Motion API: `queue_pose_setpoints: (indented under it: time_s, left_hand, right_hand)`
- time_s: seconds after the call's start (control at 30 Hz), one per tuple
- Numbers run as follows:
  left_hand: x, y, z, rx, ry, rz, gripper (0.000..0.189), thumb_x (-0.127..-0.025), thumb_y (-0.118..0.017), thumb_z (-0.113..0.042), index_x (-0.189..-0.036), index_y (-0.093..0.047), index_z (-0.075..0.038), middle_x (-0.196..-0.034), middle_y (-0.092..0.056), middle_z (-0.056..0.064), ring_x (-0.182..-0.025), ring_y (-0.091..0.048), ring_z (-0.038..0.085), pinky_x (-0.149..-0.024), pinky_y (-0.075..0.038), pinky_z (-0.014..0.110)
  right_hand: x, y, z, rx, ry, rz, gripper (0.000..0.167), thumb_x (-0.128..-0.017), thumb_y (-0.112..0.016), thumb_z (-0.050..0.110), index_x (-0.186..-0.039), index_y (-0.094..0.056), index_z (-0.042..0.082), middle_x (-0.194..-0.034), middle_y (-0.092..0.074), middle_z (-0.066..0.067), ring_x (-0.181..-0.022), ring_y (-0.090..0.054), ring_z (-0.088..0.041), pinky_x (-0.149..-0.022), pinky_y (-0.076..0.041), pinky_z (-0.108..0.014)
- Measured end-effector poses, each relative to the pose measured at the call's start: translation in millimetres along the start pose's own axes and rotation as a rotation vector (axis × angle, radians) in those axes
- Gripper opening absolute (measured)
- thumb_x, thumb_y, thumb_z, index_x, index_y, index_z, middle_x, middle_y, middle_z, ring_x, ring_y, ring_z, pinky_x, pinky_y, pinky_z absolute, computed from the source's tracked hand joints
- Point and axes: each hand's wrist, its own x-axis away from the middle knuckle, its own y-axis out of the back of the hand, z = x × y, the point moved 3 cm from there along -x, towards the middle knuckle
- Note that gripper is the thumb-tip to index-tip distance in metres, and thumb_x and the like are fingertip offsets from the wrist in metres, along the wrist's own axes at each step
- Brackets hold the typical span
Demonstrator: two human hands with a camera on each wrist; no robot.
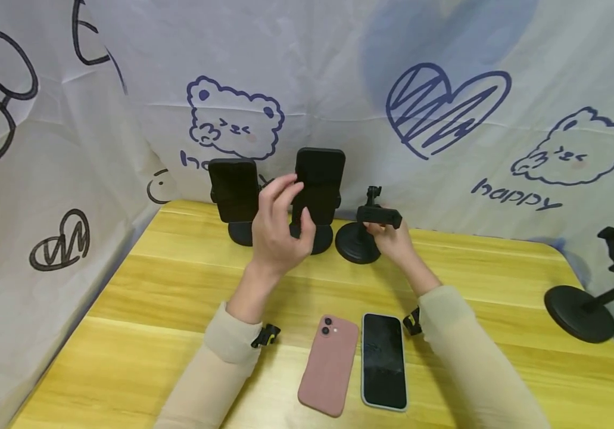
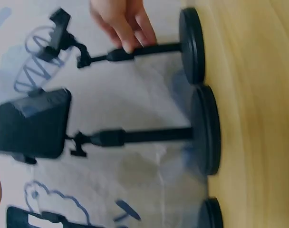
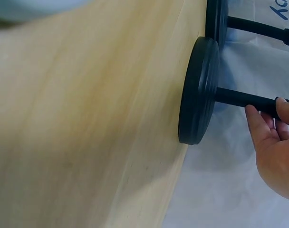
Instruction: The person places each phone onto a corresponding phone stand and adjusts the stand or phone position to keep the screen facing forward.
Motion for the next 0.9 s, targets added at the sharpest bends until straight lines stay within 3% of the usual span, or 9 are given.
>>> queue_pose_setpoints:
  time_s: [0.07, 0.13, 0.2, 0.3, 0.37, 0.47, 0.63, 0.9]
  left_hand:
    - [-2.1, -3.3, -10.2, 0.005, -0.065, 0.02, 0.038, -0.087, -0.064, -0.001, -0.124, -0.062, 0.005, -0.125, -0.062, 0.022, -0.109, -0.065, 0.033, -0.082, -0.06, 0.039]
    - [-2.2, -11.0, -19.3, 0.027, -0.074, 0.093, 0.032, -0.089, -0.064, 0.0, -0.121, -0.065, 0.003, -0.121, -0.064, 0.019, -0.106, -0.067, 0.03, -0.084, -0.061, 0.037]
    - [0.3, -22.0, -27.2, 0.04, -0.059, 0.195, 0.027, -0.094, -0.062, -0.002, -0.12, -0.067, 0.001, -0.121, -0.066, 0.017, -0.104, -0.068, 0.027, -0.077, -0.06, 0.032]
    - [6.6, -40.1, -36.0, 0.072, 0.008, 0.341, 0.028, -0.1, -0.061, -0.005, -0.127, -0.066, 0.002, -0.129, -0.065, 0.017, -0.111, -0.068, 0.026, -0.079, -0.06, 0.029]
    - [10.5, -50.9, -39.4, 0.092, 0.076, 0.423, 0.033, -0.104, -0.06, -0.008, -0.135, -0.063, 0.004, -0.138, -0.061, 0.018, -0.121, -0.065, 0.027, -0.086, -0.06, 0.03]
    - [14.9, -63.8, -41.0, 0.109, 0.183, 0.505, 0.041, -0.107, -0.057, -0.011, -0.145, -0.055, 0.005, -0.151, -0.053, 0.019, -0.132, -0.059, 0.03, -0.098, -0.057, 0.035]
    - [17.5, -76.6, -40.0, 0.112, 0.303, 0.565, 0.041, -0.11, -0.052, -0.012, -0.147, -0.052, 0.005, -0.153, -0.051, 0.019, -0.132, -0.059, 0.031, -0.101, -0.056, 0.036]
    - [15.2, -79.5, -37.5, 0.211, 0.393, 0.559, 0.037, -0.109, -0.053, -0.005, -0.143, -0.057, 0.007, -0.139, -0.061, 0.021, -0.128, -0.063, 0.033, -0.103, -0.054, 0.035]
  right_hand:
    - [-0.6, 0, -1, -0.005, 0.002, 0.009, 0.024, -0.105, -0.049, -0.001, -0.12, -0.065, -0.011, -0.112, -0.062, -0.028, -0.108, -0.06, -0.04, -0.1, -0.052, -0.05]
    - [-0.7, 0, 0, 0.013, 0.025, 0.012, 0.022, -0.105, -0.047, -0.002, -0.114, -0.065, -0.011, -0.106, -0.061, -0.026, -0.101, -0.058, -0.038, -0.094, -0.051, -0.046]
    - [-0.1, 1, 1, 0.043, 0.048, 0.006, 0.02, -0.105, -0.048, -0.002, -0.112, -0.065, -0.01, -0.102, -0.06, -0.025, -0.096, -0.057, -0.038, -0.09, -0.049, -0.046]
    - [1.2, 0, 1, 0.095, 0.071, 0.002, 0.022, -0.106, -0.05, 0.001, -0.118, -0.065, -0.009, -0.108, -0.062, -0.027, -0.101, -0.058, -0.043, -0.092, -0.05, -0.052]
    - [1.8, 0, 1, 0.108, 0.071, -0.001, 0.026, -0.105, -0.052, 0.003, -0.126, -0.063, -0.007, -0.118, -0.064, -0.029, -0.113, -0.06, -0.046, -0.098, -0.05, -0.058]
    - [1.9, 0, 1, 0.097, 0.064, -0.002, 0.031, -0.105, -0.053, 0.003, -0.134, -0.06, -0.007, -0.129, -0.062, -0.031, -0.124, -0.056, -0.048, -0.105, -0.047, -0.062]
    - [1.6, 1, 0, 0.07, 0.076, -0.027, 0.03, -0.105, -0.056, 0.004, -0.132, -0.061, -0.008, -0.129, -0.062, -0.031, -0.124, -0.057, -0.049, -0.105, -0.047, -0.061]
    - [1.9, 1, 1, 0.039, 0.029, -0.03, 0.032, -0.106, -0.056, 0.006, -0.135, -0.06, -0.006, -0.121, -0.066, -0.03, -0.114, -0.064, -0.046, -0.1, -0.054, -0.056]
